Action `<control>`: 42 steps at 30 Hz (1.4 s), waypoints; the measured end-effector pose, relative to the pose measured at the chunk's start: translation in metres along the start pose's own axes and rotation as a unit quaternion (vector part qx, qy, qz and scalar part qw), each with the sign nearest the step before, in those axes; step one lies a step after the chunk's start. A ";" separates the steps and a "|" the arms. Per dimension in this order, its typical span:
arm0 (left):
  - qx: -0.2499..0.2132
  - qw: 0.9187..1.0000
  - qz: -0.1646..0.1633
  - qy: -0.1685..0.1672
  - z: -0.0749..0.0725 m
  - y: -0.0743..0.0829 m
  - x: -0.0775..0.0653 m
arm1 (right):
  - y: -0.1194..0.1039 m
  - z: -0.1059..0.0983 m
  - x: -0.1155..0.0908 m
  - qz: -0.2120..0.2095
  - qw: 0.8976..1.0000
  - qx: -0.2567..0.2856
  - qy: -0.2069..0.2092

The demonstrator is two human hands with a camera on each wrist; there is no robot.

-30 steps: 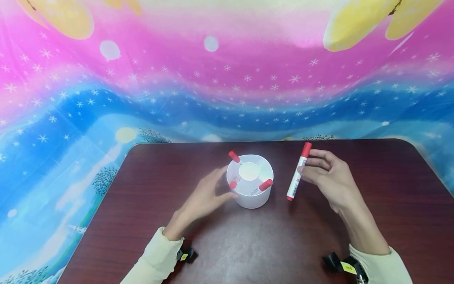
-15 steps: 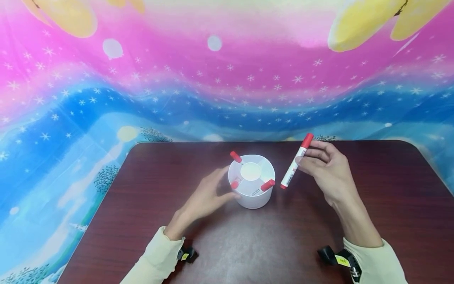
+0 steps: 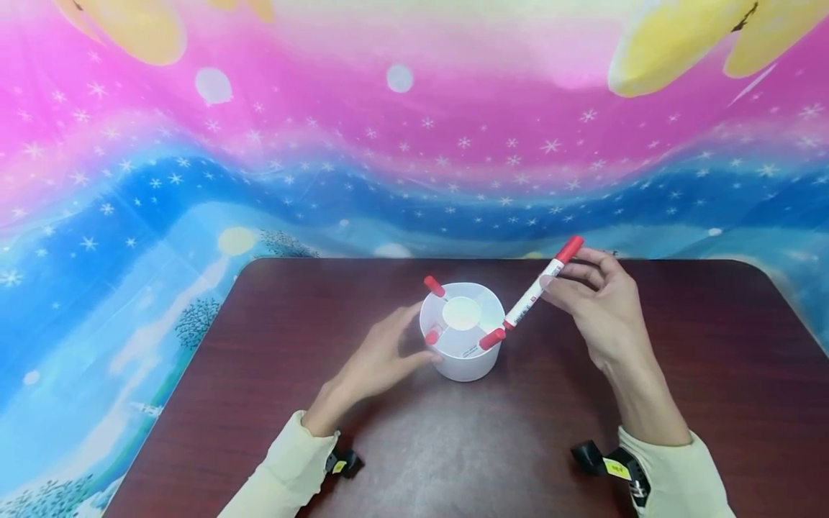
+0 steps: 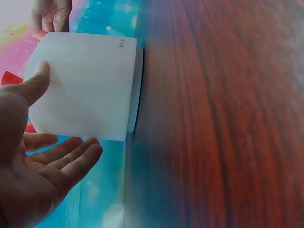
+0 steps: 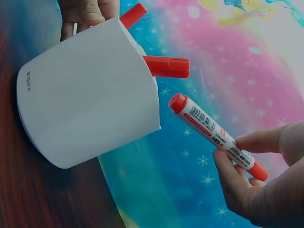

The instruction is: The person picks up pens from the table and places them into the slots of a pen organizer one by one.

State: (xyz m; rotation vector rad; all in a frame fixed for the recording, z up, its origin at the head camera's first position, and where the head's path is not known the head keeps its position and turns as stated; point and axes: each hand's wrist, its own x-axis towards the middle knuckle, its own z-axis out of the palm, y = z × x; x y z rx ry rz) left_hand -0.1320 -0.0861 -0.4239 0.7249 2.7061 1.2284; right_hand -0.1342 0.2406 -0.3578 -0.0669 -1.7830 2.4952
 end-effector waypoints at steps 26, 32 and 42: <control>0.013 1.000 -0.001 -0.001 0.003 -0.001 0.004 | 0.017 0.020 0.006 0.010 0.997 -0.069 -0.009; 0.010 1.000 -0.006 0.005 0.003 -0.005 0.002 | 0.021 0.027 0.007 0.007 0.995 -0.097 -0.007; -0.002 1.000 -0.002 0.005 0.004 -0.004 0.001 | 0.027 0.033 0.005 -0.005 0.992 -0.125 0.011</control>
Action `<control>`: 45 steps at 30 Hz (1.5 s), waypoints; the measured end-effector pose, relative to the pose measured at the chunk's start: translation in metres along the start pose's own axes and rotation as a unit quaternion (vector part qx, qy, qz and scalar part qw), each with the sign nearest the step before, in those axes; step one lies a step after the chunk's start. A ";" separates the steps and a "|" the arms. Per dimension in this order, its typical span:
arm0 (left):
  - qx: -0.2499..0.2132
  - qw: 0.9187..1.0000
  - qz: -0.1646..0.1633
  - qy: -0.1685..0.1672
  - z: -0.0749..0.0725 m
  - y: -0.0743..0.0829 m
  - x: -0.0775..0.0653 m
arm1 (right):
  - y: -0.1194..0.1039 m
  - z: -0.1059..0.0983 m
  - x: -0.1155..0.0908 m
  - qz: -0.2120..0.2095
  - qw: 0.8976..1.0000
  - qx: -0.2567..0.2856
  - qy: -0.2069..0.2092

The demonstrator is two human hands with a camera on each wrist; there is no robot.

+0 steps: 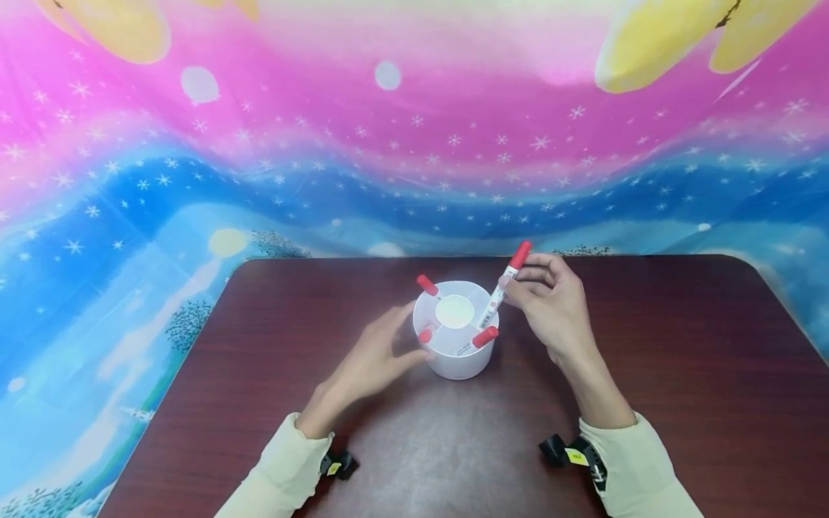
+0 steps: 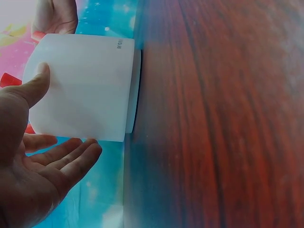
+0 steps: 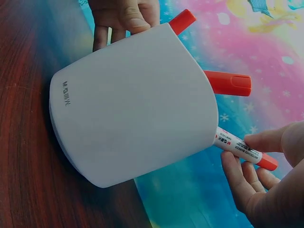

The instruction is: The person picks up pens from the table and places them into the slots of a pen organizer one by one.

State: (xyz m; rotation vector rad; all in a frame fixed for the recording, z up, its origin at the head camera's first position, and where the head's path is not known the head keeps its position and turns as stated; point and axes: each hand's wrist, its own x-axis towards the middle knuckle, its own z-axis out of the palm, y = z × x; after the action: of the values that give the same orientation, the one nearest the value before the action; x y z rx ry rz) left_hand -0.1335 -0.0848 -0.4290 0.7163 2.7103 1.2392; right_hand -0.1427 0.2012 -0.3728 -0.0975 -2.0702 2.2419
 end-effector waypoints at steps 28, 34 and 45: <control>0.007 1.000 0.006 0.003 0.001 0.001 0.001 | 0.001 0.003 -0.004 -0.028 0.984 -0.173 0.009; 0.004 1.000 -0.002 -0.001 0.000 0.003 0.001 | -0.003 0.000 -0.003 -0.038 0.982 -0.182 0.018; 0.009 1.000 0.001 0.001 0.000 0.001 0.001 | -0.007 -0.003 -0.005 -0.035 0.977 -0.209 0.025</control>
State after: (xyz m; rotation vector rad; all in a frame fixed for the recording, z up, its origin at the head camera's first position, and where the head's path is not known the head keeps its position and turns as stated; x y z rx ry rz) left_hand -0.1343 -0.0834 -0.4280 0.7195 2.7271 1.2168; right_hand -0.1375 0.2046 -0.3666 -0.1052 -2.4395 1.7131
